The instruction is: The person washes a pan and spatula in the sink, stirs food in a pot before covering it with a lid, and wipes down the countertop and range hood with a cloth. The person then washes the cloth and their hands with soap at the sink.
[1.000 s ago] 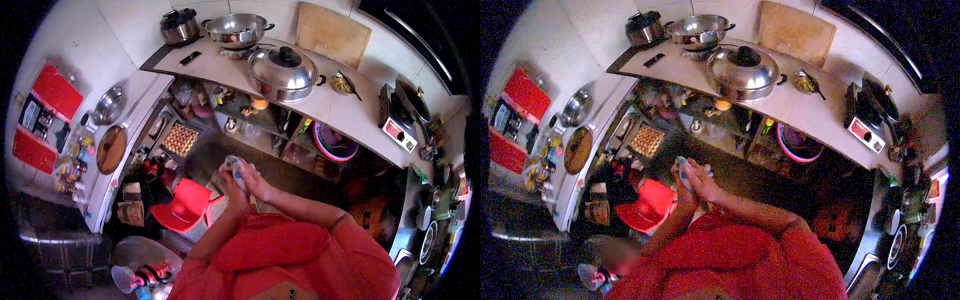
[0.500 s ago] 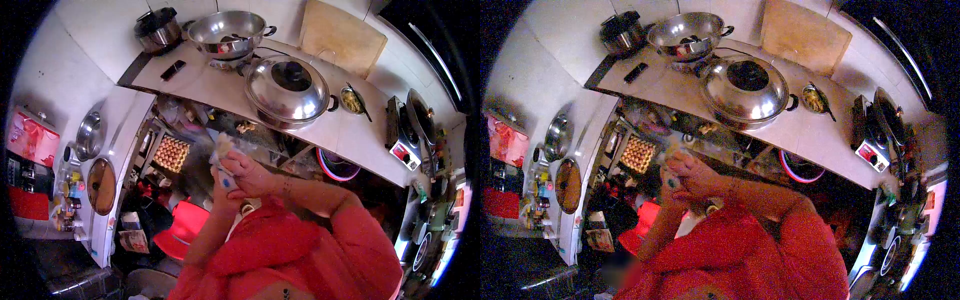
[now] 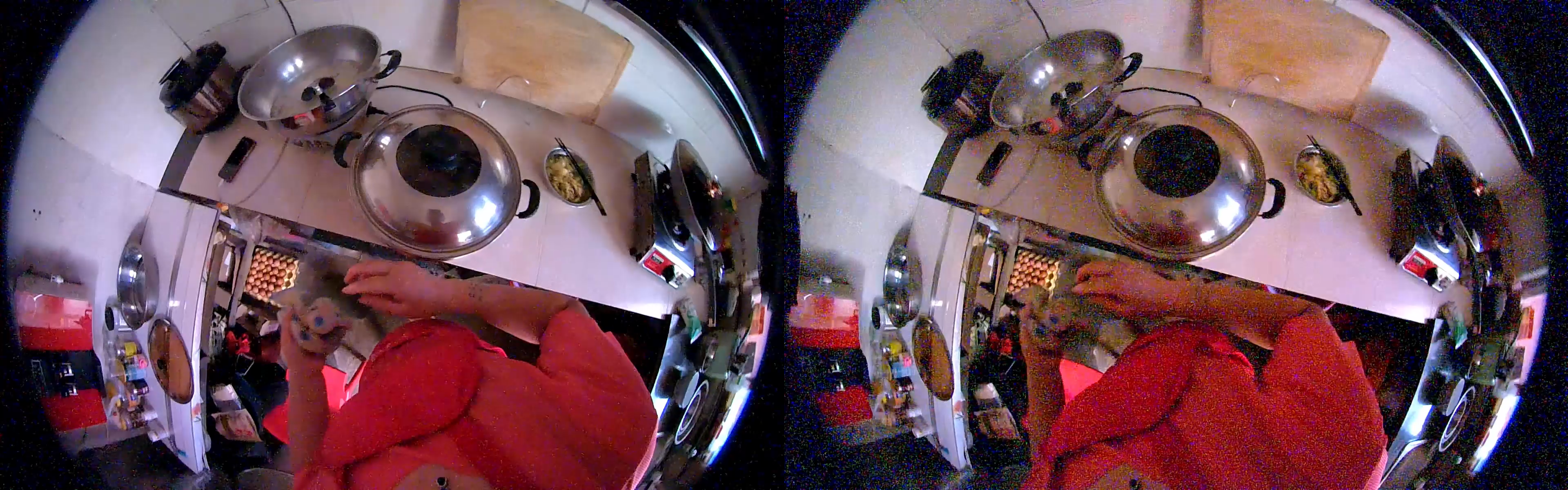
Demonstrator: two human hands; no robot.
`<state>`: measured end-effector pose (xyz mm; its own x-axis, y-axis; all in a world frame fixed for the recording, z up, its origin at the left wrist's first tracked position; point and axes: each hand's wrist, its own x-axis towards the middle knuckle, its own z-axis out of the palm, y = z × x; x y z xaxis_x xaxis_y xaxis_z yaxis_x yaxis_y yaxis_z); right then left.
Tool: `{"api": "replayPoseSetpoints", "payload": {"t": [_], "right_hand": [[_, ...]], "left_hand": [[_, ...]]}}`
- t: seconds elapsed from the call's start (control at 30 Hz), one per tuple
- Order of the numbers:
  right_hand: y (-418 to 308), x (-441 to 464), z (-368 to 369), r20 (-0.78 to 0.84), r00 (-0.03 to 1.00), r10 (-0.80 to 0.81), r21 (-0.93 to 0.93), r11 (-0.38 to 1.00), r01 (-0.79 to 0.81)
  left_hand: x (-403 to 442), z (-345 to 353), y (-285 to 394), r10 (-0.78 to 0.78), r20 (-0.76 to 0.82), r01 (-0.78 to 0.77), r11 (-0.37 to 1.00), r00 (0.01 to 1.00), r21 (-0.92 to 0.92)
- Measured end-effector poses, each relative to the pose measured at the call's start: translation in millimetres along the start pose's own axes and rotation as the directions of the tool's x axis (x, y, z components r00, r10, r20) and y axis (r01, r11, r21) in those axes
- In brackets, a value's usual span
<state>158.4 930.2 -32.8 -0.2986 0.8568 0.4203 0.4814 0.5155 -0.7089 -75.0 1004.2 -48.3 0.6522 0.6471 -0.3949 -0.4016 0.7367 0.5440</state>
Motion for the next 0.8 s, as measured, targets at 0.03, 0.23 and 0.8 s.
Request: {"api": "replayPoseSetpoints", "payload": {"t": [0.03, 0.23, 0.8], "right_hand": [[2, 4, 7, 0.015, 0.999, 0.04, 0.024, 0.999, -0.041], [9, 27, 50, -0.209, 0.965, 0.161, -0.119, 0.975, -0.189], [-24, 119, 54, -0.22, 0.966, -0.135, 0.525, 0.818, 0.234]], "left_hand": [[8, -6, -6, -0.033, -0.006, 0.033, 0.999, 0.999, 0.027], [19, 41, -35, -0.056, -0.039, 0.058, 0.998, 0.998, 0.039], [48, 56, 0, 0.212, -0.007, -0.209, 0.957, 0.977, -0.198]]}}
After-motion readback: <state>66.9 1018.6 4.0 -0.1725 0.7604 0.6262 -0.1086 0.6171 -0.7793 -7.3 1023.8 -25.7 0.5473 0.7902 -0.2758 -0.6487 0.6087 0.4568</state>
